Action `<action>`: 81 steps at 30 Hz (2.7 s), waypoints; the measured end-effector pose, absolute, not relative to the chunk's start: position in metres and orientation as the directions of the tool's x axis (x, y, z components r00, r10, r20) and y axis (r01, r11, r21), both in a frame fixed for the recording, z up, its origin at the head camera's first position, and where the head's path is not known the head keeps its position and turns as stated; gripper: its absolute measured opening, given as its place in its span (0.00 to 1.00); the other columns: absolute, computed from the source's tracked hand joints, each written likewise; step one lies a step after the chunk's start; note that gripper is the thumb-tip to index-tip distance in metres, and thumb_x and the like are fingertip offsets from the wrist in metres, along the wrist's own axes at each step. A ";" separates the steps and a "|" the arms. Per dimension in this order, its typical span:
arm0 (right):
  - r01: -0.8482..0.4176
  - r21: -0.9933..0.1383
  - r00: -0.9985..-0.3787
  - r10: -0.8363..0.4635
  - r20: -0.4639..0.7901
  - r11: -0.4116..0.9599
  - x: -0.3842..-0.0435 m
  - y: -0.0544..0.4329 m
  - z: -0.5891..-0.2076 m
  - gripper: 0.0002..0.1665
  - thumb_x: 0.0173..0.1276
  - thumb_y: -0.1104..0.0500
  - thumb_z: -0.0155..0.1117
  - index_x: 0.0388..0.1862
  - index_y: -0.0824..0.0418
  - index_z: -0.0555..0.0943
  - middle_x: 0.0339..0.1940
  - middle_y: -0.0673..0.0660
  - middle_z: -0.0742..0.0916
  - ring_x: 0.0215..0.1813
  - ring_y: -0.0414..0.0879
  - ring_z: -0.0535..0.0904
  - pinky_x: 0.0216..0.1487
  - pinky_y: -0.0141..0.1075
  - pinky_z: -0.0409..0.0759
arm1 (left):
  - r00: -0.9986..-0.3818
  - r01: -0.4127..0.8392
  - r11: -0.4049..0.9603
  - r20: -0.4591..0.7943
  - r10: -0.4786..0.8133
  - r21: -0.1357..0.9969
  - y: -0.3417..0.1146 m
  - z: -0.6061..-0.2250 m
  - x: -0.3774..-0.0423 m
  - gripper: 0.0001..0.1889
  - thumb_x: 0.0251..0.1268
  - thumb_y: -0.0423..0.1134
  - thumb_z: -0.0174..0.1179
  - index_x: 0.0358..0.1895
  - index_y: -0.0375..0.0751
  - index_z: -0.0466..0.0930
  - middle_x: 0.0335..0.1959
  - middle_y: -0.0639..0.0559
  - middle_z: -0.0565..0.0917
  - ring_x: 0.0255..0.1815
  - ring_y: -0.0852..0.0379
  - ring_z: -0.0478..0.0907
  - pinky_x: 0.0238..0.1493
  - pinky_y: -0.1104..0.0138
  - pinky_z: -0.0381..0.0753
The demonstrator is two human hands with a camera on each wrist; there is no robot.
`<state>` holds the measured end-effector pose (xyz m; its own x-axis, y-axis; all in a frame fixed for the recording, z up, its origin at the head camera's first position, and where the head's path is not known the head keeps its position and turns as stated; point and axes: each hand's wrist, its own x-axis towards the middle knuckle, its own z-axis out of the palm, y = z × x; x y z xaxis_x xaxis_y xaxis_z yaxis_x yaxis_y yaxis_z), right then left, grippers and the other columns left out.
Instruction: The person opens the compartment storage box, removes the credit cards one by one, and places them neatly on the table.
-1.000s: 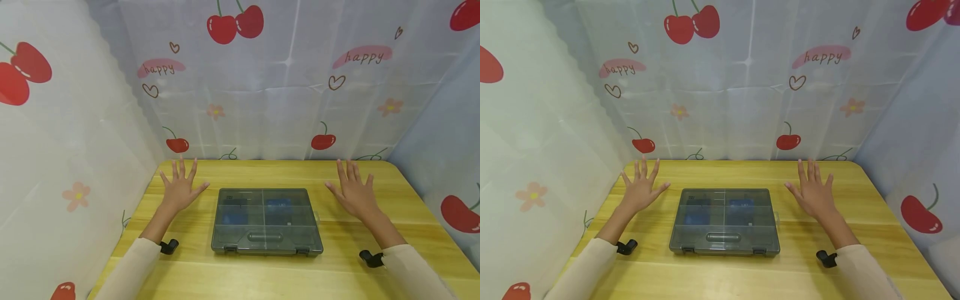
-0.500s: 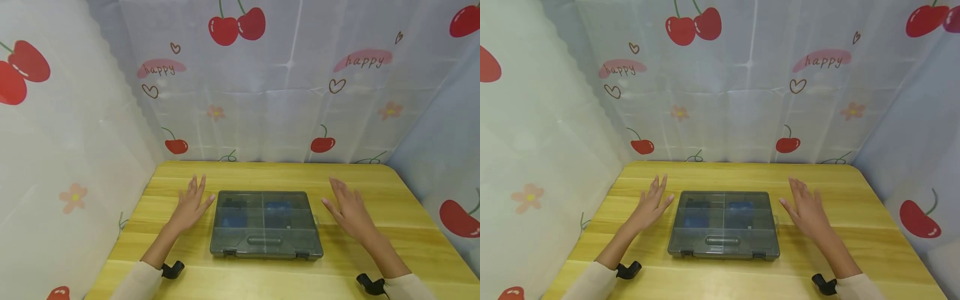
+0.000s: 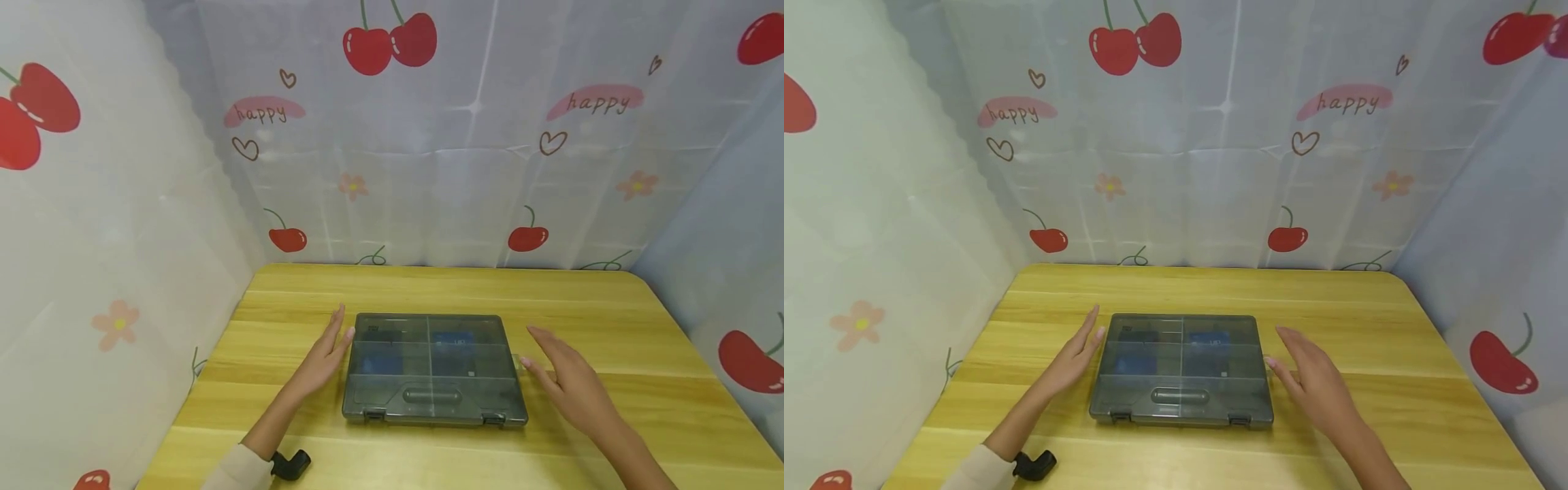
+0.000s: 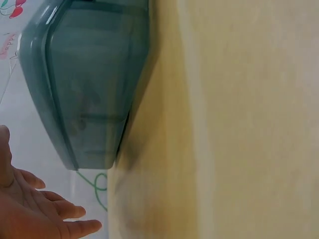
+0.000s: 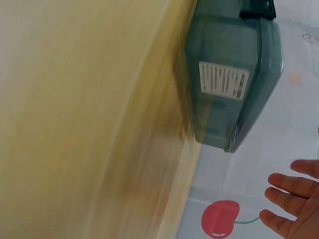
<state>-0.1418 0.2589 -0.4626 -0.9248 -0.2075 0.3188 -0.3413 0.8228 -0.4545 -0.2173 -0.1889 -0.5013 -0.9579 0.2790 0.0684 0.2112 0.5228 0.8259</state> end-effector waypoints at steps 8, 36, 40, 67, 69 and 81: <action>-0.388 -0.431 -0.898 -0.229 0.376 0.815 -0.120 0.242 -0.469 0.32 0.71 0.49 0.69 0.70 0.60 0.76 0.66 0.64 0.81 0.64 0.66 0.77 0.54 0.64 0.79 | -0.960 0.144 0.389 0.034 0.278 0.910 -0.184 -0.513 -0.212 0.36 0.83 0.59 0.39 0.84 0.49 0.40 0.84 0.48 0.45 0.82 0.41 0.46 0.79 0.44 0.47; -0.698 -0.227 -0.635 -0.440 0.635 0.679 -0.104 0.222 -0.494 0.16 0.62 0.42 0.74 0.40 0.51 0.89 0.46 0.47 0.87 0.44 0.42 0.83 0.46 0.22 0.80 | -0.967 0.160 0.152 0.124 0.224 0.975 -0.178 -0.550 -0.214 0.34 0.79 0.46 0.55 0.82 0.51 0.52 0.82 0.52 0.53 0.80 0.49 0.54 0.76 0.54 0.59; -0.720 -0.221 -0.616 -0.460 0.639 0.658 -0.105 0.223 -0.494 0.15 0.66 0.39 0.68 0.34 0.48 0.89 0.44 0.47 0.87 0.42 0.41 0.83 0.43 0.24 0.80 | -0.962 0.179 0.146 0.141 0.235 0.973 -0.177 -0.552 -0.216 0.34 0.80 0.46 0.54 0.82 0.52 0.52 0.82 0.53 0.53 0.80 0.49 0.54 0.75 0.56 0.61; -0.718 -0.320 -0.660 -0.458 0.596 0.618 -0.109 0.216 -0.492 0.21 0.32 0.67 0.88 0.23 0.46 0.88 0.37 0.43 0.83 0.36 0.36 0.77 0.38 0.18 0.74 | -0.965 0.184 0.205 0.137 0.225 0.961 -0.177 -0.552 -0.215 0.33 0.80 0.50 0.52 0.82 0.54 0.53 0.82 0.55 0.53 0.80 0.49 0.56 0.74 0.52 0.65; -0.720 -0.329 -0.660 -0.459 0.595 0.611 -0.109 0.216 -0.492 0.21 0.32 0.67 0.88 0.23 0.46 0.88 0.36 0.42 0.83 0.36 0.35 0.77 0.38 0.18 0.75 | -0.964 0.185 0.204 0.137 0.228 0.961 -0.177 -0.552 -0.215 0.33 0.80 0.51 0.52 0.82 0.54 0.52 0.82 0.55 0.53 0.80 0.49 0.55 0.74 0.53 0.64; -0.751 -0.327 -0.630 -0.474 0.615 0.574 -0.113 0.216 -0.493 0.22 0.31 0.68 0.87 0.23 0.46 0.88 0.36 0.43 0.83 0.35 0.36 0.76 0.37 0.19 0.75 | -0.962 0.167 0.213 0.111 0.251 0.963 -0.179 -0.552 -0.215 0.34 0.80 0.53 0.50 0.82 0.58 0.49 0.82 0.59 0.50 0.81 0.54 0.51 0.78 0.55 0.57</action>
<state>-0.1131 0.2159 -0.4929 -0.6297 -0.4740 0.6155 -0.7511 0.5738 -0.3265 -0.2145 -0.1787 -0.5523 -0.9617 0.2508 0.1109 0.1666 0.2131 0.9627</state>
